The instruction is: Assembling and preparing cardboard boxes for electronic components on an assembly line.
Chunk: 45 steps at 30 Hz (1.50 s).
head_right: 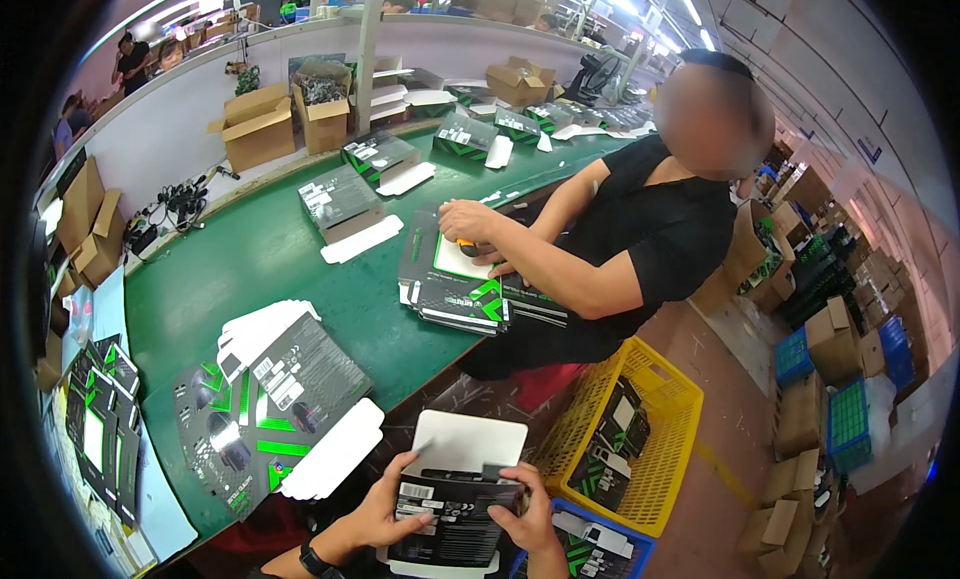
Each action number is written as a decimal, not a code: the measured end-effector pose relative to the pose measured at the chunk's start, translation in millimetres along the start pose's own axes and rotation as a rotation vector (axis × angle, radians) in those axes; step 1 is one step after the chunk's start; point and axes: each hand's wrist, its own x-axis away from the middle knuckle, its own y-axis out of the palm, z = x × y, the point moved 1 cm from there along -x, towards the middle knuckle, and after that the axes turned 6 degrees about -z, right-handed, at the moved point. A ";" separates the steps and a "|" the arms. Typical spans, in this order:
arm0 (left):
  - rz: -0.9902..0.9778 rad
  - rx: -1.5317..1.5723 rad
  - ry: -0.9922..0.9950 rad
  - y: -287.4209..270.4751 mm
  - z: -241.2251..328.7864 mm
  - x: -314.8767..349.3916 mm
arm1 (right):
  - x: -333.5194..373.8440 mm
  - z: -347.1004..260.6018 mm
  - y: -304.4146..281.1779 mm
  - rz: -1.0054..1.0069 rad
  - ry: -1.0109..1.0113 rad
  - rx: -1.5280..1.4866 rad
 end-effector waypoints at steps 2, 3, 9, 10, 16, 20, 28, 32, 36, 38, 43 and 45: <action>0.057 -0.159 0.043 -8.8 -9.4 -4.6 | 3.8 11.8 -3.1 -0.164 0.070 -0.025; 0.081 -0.163 -0.020 -9.1 -11.9 -4.8 | 5.4 19.3 -0.4 -0.185 0.082 -0.022; 0.185 -0.155 -0.032 -1.6 -62.1 -11.3 | 1.2 45.3 21.5 0.026 -0.065 0.415; 0.228 -0.114 0.014 -2.0 -62.2 -11.9 | -2.9 46.3 25.3 0.032 -0.124 0.439; 0.436 0.254 0.018 11.4 -48.9 -4.1 | -6.3 49.5 40.8 0.182 -0.115 -0.040; 0.323 0.035 -0.134 0.0 -38.2 -2.0 | -13.0 48.4 30.9 0.061 -0.006 0.086; 0.451 0.279 -0.167 12.9 -14.9 -11.7 | -17.8 38.9 36.7 0.035 0.211 -0.115; 0.407 0.299 -0.345 7.6 -20.9 -6.6 | -12.7 34.5 37.6 0.050 0.283 0.048; 0.355 0.122 -0.165 1.9 -38.8 0.7 | -6.9 48.1 39.1 0.056 0.296 -0.070; 0.362 0.121 -0.167 0.4 -40.0 0.6 | -7.8 51.2 40.4 0.050 0.313 -0.165; 0.270 -0.122 0.001 -8.0 -41.1 0.2 | -10.0 56.7 38.6 -0.020 0.262 -0.236; 0.271 -0.168 0.047 -9.4 -34.8 -1.8 | -13.0 50.9 37.9 -0.052 0.233 -0.195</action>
